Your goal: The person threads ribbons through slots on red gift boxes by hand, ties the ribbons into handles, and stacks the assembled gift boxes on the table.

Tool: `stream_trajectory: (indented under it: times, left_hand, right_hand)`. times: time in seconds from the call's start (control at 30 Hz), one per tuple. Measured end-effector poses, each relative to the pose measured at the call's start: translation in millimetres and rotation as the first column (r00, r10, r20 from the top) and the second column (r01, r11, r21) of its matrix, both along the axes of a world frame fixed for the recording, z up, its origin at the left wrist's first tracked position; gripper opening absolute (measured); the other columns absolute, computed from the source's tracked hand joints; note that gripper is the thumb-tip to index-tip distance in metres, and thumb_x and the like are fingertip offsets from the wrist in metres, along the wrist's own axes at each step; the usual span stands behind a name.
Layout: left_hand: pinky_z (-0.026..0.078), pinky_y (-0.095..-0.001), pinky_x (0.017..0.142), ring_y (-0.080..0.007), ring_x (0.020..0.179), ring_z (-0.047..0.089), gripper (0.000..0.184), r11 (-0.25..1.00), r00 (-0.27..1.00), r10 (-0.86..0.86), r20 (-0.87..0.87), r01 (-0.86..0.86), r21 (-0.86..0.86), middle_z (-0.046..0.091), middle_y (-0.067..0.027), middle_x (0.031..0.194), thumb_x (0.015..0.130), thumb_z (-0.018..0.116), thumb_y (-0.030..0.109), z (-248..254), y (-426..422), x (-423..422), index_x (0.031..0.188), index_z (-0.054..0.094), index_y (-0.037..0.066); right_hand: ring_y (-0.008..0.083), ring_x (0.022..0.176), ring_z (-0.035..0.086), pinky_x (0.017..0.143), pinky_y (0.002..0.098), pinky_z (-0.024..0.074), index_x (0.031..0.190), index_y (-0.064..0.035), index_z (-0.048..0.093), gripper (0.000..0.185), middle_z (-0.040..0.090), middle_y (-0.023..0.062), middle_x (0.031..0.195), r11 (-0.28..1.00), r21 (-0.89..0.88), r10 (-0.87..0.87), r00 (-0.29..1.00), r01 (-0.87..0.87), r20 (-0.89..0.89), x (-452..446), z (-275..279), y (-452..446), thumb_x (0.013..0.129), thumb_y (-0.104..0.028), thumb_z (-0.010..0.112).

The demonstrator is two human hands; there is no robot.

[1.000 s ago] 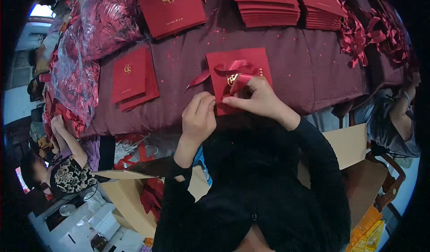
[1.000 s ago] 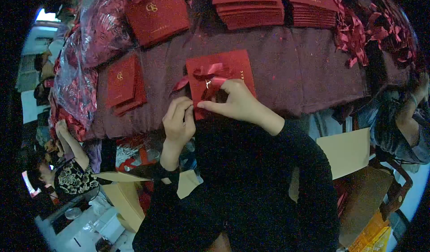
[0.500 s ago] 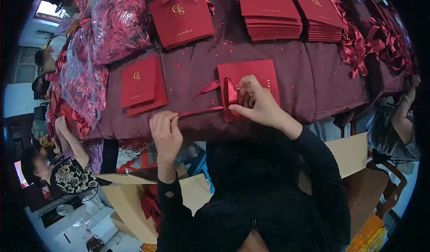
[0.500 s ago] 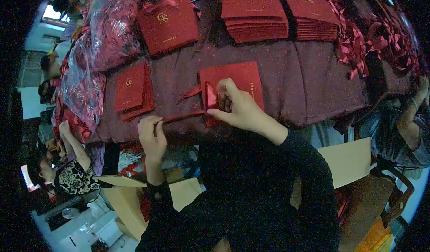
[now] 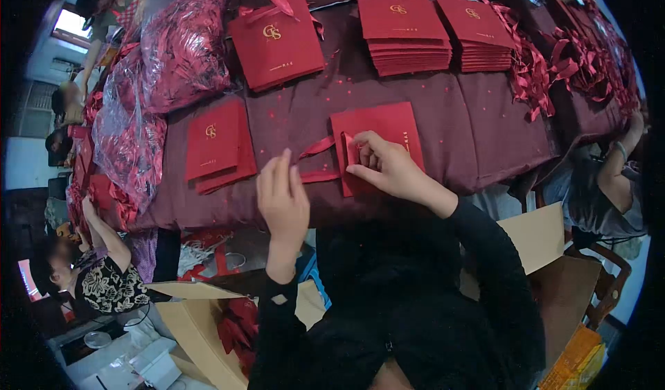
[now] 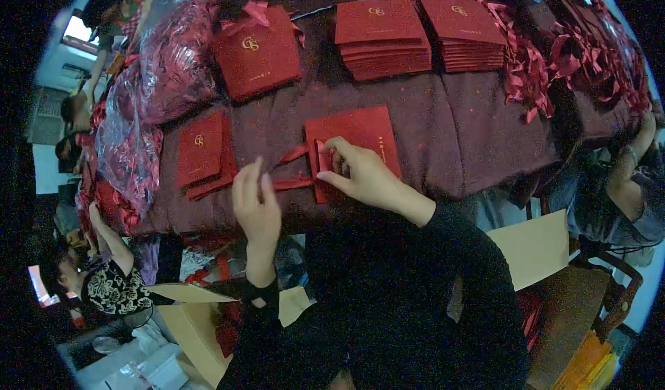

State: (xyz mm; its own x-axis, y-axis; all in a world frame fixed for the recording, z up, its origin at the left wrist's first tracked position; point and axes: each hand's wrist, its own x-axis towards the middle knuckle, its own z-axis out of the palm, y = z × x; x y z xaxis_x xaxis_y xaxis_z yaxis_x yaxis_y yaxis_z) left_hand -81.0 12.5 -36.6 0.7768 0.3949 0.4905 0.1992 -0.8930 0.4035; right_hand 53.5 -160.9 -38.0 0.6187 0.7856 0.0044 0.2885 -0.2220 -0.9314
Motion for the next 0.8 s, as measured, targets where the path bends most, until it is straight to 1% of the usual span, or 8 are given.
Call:
stream_trajectory:
  times: [0.07,0.17,0.23,0.27,0.43,0.67,0.73,0.8]
  left_hand:
    - [0.046,-0.0401,0.082,-0.0327,0.094,0.057,0.032,0.997,0.996,-0.079,-0.034,0.078,-0.024,0.058,-0.0147,0.107,0.085,0.060,0.012,-2.7,-8.5,28.8,0.116,0.059,0.002]
    - [0.047,-0.0406,0.078,-0.0309,0.091,0.055,0.026,0.993,0.991,-0.118,-0.069,0.117,-0.018,0.058,-0.0113,0.105,0.085,0.060,0.014,-10.3,-11.8,49.6,0.108,0.062,0.002]
    - [0.047,-0.0406,0.075,-0.0305,0.089,0.054,0.022,0.982,0.964,-0.185,-0.193,0.187,-0.008,0.058,-0.0103,0.100,0.085,0.060,0.013,-10.0,-10.6,53.8,0.103,0.063,0.002]
    - [0.046,-0.0412,0.072,-0.0303,0.084,0.054,0.014,0.980,0.970,-0.191,-0.151,0.196,0.020,0.057,-0.0101,0.093,0.084,0.060,0.011,-8.1,-11.3,55.2,0.094,0.063,0.001]
    - [0.044,-0.0410,0.071,-0.0305,0.082,0.053,0.005,0.984,0.972,-0.167,-0.163,0.174,0.028,0.056,-0.0112,0.086,0.081,0.058,0.006,-11.4,-1.6,57.9,0.085,0.058,0.003]
    - [0.042,-0.0405,0.073,-0.0300,0.082,0.051,0.007,0.975,0.971,-0.149,-0.189,0.176,0.138,0.054,-0.0107,0.083,0.078,0.057,0.003,-2.2,18.7,62.6,0.084,0.054,0.005]
    - [0.042,-0.0405,0.073,-0.0297,0.082,0.050,0.007,0.967,0.965,-0.191,-0.180,0.217,0.136,0.054,-0.0105,0.083,0.078,0.057,0.003,-4.0,27.5,61.9,0.084,0.054,0.005]
    - [0.043,-0.0407,0.073,-0.0298,0.081,0.051,0.006,0.955,0.943,-0.237,-0.233,0.271,0.124,0.054,-0.0103,0.083,0.079,0.057,0.003,-5.4,32.4,61.0,0.084,0.054,0.005]
  right_hand:
    - [0.0258,0.063,0.060,0.058,0.0357,0.0474,0.109,-0.0014,0.052,0.037,0.057,0.0128,0.070,0.999,-0.037,-0.032,0.999,0.031,-0.028,0.4,0.8,3.7,0.081,-0.017,0.071]
    - [0.0313,0.062,0.062,0.056,0.0383,0.0479,0.099,-0.0001,0.050,0.033,0.059,0.0168,0.068,0.988,-0.083,-0.120,0.985,0.131,0.128,3.7,-14.3,12.2,0.082,-0.019,0.070]
    - [0.0127,0.051,0.056,0.046,0.0286,0.0418,0.097,-0.0006,0.049,0.025,0.053,0.0064,0.057,0.990,-0.041,-0.118,0.959,0.133,0.256,7.2,-20.6,17.3,0.087,-0.016,0.065]
    - [0.0127,0.051,0.056,0.046,0.0286,0.0418,0.097,-0.0006,0.049,0.025,0.053,0.0064,0.057,0.991,-0.035,-0.118,0.958,0.132,0.260,10.0,-21.5,17.6,0.087,-0.016,0.065]
    - [0.0146,0.036,0.049,0.033,0.0297,0.0372,0.096,-0.0028,0.049,0.011,0.050,0.0065,0.051,0.988,-0.083,-0.142,0.974,0.129,-0.178,12.4,5.3,23.8,0.096,-0.014,0.050]
    - [0.0134,0.035,0.048,0.032,0.0294,0.0352,0.094,-0.0035,0.050,0.013,0.049,0.0063,0.050,0.983,-0.157,-0.121,0.975,0.092,-0.186,15.5,6.6,24.4,0.096,-0.017,0.051]
    - [0.0238,0.041,0.058,0.041,0.0361,0.0459,0.092,-0.0006,0.053,0.020,0.059,0.0165,0.060,0.967,-0.249,-0.099,0.986,0.063,-0.135,17.0,4.9,24.4,0.094,-0.020,0.054]
    - [0.0235,0.041,0.058,0.041,0.0359,0.0458,0.090,-0.0001,0.054,0.022,0.059,0.0159,0.059,0.967,-0.248,-0.096,0.987,0.060,-0.132,17.7,3.3,24.7,0.093,-0.022,0.056]
